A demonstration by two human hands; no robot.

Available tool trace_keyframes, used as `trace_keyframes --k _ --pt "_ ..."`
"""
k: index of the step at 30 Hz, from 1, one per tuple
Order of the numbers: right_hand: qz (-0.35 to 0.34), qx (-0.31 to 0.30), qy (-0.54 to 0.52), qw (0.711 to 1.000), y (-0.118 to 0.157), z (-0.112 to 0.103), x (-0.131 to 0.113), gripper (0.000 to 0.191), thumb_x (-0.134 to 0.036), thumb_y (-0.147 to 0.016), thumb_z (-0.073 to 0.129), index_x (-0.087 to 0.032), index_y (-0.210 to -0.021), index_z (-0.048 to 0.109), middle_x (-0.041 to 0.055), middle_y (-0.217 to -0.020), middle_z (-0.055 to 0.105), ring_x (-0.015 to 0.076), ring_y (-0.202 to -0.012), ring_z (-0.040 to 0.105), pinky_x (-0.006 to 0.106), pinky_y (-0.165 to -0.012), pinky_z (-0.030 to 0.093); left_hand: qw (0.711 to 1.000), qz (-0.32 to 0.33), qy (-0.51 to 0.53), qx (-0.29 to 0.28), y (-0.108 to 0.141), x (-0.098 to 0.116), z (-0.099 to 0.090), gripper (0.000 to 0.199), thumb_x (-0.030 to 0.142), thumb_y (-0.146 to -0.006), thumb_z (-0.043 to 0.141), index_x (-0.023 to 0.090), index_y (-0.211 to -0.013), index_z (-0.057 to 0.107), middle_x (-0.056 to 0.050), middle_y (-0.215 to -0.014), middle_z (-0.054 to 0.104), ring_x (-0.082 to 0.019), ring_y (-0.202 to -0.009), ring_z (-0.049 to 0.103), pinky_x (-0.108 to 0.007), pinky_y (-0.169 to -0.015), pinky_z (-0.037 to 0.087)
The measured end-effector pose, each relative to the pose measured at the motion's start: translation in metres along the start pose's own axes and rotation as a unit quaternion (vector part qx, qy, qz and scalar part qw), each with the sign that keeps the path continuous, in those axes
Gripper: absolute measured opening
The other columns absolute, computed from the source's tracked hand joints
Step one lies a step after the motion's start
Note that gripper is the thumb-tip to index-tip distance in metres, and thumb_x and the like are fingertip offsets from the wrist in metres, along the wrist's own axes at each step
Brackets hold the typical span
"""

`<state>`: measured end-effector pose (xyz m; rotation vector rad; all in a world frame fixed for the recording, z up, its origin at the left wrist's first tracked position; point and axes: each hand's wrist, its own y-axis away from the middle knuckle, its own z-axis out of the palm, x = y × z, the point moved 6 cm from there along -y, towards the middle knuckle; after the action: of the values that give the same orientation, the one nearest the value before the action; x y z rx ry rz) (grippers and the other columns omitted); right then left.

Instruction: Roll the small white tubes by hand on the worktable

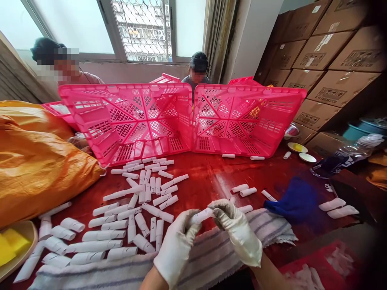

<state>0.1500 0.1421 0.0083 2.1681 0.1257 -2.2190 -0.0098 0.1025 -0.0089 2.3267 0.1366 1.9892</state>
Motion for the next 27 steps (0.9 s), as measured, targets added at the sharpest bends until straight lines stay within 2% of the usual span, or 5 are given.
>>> trace_keyframes --k 7,10,15,22,27 --pt "0.005 -0.11 0.215 0.97 0.007 0.011 -0.013 0.027 -0.046 -0.089 0.049 -0.022 -0.084 0.06 -0.0016 -0.068 0.057 0.0147 -0.065 0.053 0.03 -0.073 0.044 0.996 0.032 -0.088 -0.014 0.02 0.002 0.015 0.025 0.036 -0.083 0.056 0.023 -0.102 0.065 -0.005 -0.099 0.07 -0.02 -0.09 0.064 -0.03 -0.083 0.05" --pt "-0.019 -0.068 0.154 0.986 0.009 0.013 -0.018 0.036 -0.054 -0.09 0.043 -0.022 -0.101 0.056 0.0001 -0.075 0.057 0.0153 -0.067 0.054 0.028 -0.069 0.045 0.997 0.004 -0.073 -0.014 0.022 -0.002 0.024 0.026 0.038 -0.084 0.054 0.021 -0.099 0.066 -0.004 -0.09 0.071 -0.019 -0.08 0.065 -0.028 -0.075 0.051" --pt "-0.019 0.044 0.044 0.998 0.012 -0.003 -0.004 0.035 -0.057 -0.082 0.056 -0.022 -0.079 0.054 -0.0021 -0.069 0.05 0.0122 -0.057 0.047 0.023 -0.057 0.042 0.997 0.004 -0.081 0.016 0.023 0.002 0.019 0.029 0.043 -0.084 0.055 0.022 -0.101 0.066 -0.003 -0.091 0.071 -0.018 -0.081 0.064 -0.026 -0.074 0.049" --pt "0.051 0.02 0.021 0.998 0.014 -0.003 0.002 0.041 -0.058 -0.066 0.072 -0.019 -0.067 0.059 -0.0018 -0.062 0.052 0.0121 -0.057 0.045 0.024 -0.053 0.039 0.993 0.033 -0.11 0.012 0.022 0.011 0.018 0.025 0.041 -0.087 0.052 0.022 -0.095 0.065 -0.002 -0.085 0.07 -0.017 -0.075 0.064 -0.025 -0.069 0.05" --pt "0.105 0.021 -0.006 0.994 0.013 0.002 0.001 0.046 -0.062 -0.068 0.068 -0.018 -0.067 0.056 -0.0049 -0.054 0.044 0.0084 -0.049 0.033 0.022 -0.045 0.027 0.963 0.175 -0.179 0.096 0.025 0.012 0.016 0.026 0.036 -0.089 0.048 0.021 -0.103 0.064 -0.007 -0.092 0.07 -0.019 -0.082 0.066 -0.028 -0.078 0.053"
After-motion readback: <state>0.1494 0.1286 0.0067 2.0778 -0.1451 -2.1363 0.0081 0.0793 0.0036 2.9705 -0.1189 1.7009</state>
